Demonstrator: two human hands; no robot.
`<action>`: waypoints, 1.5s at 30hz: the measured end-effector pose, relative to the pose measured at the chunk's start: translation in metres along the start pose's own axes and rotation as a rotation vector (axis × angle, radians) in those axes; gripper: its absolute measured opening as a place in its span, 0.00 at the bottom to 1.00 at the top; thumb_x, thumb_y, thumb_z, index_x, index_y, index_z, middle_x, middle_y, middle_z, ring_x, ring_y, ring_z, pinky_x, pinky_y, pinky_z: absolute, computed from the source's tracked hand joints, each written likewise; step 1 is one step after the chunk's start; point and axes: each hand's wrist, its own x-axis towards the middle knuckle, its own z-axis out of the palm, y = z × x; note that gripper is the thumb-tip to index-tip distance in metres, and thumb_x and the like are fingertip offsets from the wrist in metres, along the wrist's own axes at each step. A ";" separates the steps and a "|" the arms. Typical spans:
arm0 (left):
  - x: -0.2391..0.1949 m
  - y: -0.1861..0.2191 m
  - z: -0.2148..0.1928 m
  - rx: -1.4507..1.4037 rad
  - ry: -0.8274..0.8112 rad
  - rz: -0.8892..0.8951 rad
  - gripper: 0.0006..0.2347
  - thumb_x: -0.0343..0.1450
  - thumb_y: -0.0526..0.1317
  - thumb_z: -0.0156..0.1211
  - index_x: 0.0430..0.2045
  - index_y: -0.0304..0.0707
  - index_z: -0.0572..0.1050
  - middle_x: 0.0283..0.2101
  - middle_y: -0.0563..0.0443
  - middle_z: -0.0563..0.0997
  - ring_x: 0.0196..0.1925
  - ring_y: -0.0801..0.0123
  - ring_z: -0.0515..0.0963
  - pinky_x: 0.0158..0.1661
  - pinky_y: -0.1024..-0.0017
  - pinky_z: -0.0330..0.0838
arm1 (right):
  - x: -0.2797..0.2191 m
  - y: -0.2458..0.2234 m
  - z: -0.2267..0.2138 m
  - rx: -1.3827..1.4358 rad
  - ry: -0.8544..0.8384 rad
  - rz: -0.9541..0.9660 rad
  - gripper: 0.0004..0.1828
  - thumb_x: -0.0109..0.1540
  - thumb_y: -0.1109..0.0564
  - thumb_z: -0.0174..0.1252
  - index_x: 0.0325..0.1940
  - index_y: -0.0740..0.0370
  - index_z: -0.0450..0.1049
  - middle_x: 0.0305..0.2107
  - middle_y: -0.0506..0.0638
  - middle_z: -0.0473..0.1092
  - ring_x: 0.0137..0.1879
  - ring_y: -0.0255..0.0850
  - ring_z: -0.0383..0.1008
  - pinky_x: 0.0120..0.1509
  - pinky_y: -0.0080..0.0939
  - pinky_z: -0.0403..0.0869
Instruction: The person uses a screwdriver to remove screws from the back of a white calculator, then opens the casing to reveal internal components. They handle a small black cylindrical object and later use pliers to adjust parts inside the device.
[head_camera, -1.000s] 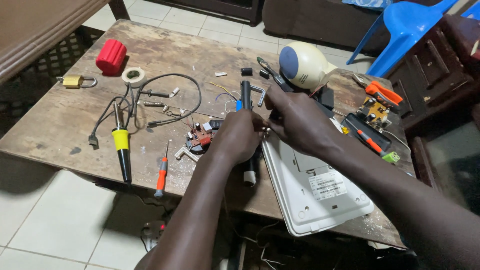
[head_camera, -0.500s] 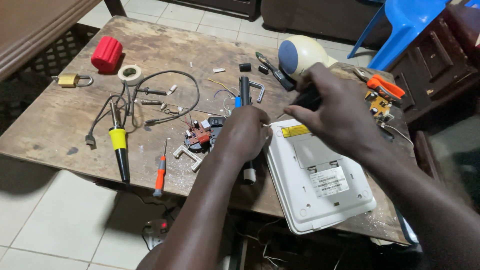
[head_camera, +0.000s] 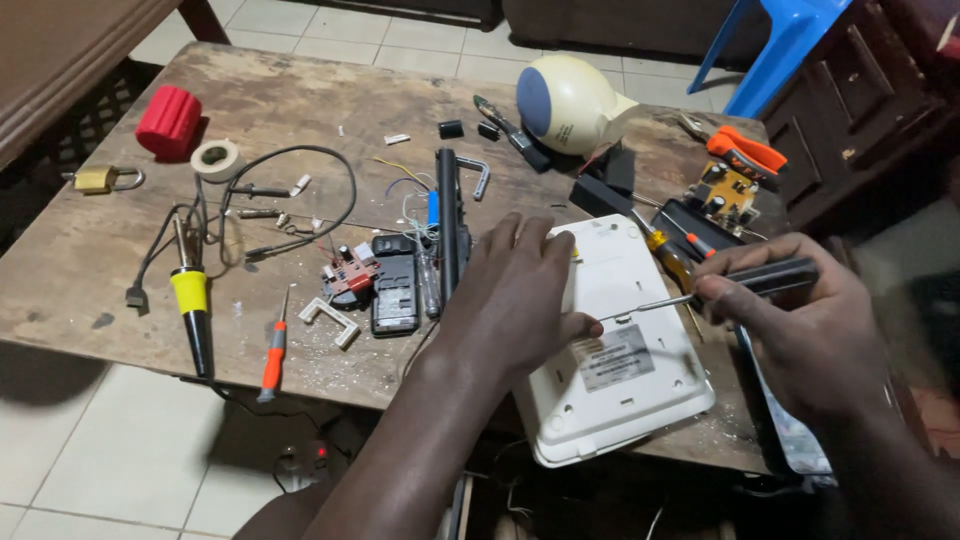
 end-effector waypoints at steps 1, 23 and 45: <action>0.003 0.006 0.004 0.025 0.022 -0.017 0.35 0.63 0.56 0.74 0.57 0.30 0.70 0.65 0.32 0.69 0.69 0.36 0.62 0.63 0.45 0.58 | 0.000 0.003 -0.002 0.004 -0.034 -0.049 0.13 0.57 0.63 0.68 0.37 0.62 0.68 0.38 0.56 0.78 0.41 0.39 0.76 0.49 0.37 0.73; 0.024 0.041 0.006 -0.034 -0.245 -0.377 0.44 0.67 0.60 0.68 0.73 0.43 0.50 0.75 0.44 0.53 0.75 0.45 0.47 0.69 0.48 0.43 | 0.001 0.020 -0.057 0.260 0.017 0.056 0.14 0.58 0.56 0.69 0.31 0.60 0.68 0.26 0.55 0.79 0.29 0.39 0.78 0.36 0.37 0.79; -0.023 0.069 -0.046 -0.236 -0.248 -0.888 0.44 0.69 0.43 0.68 0.76 0.45 0.41 0.71 0.47 0.61 0.71 0.51 0.63 0.63 0.45 0.65 | 0.030 0.093 0.002 -0.574 -0.075 -0.715 0.07 0.57 0.63 0.66 0.36 0.63 0.74 0.32 0.55 0.71 0.40 0.54 0.68 0.43 0.53 0.68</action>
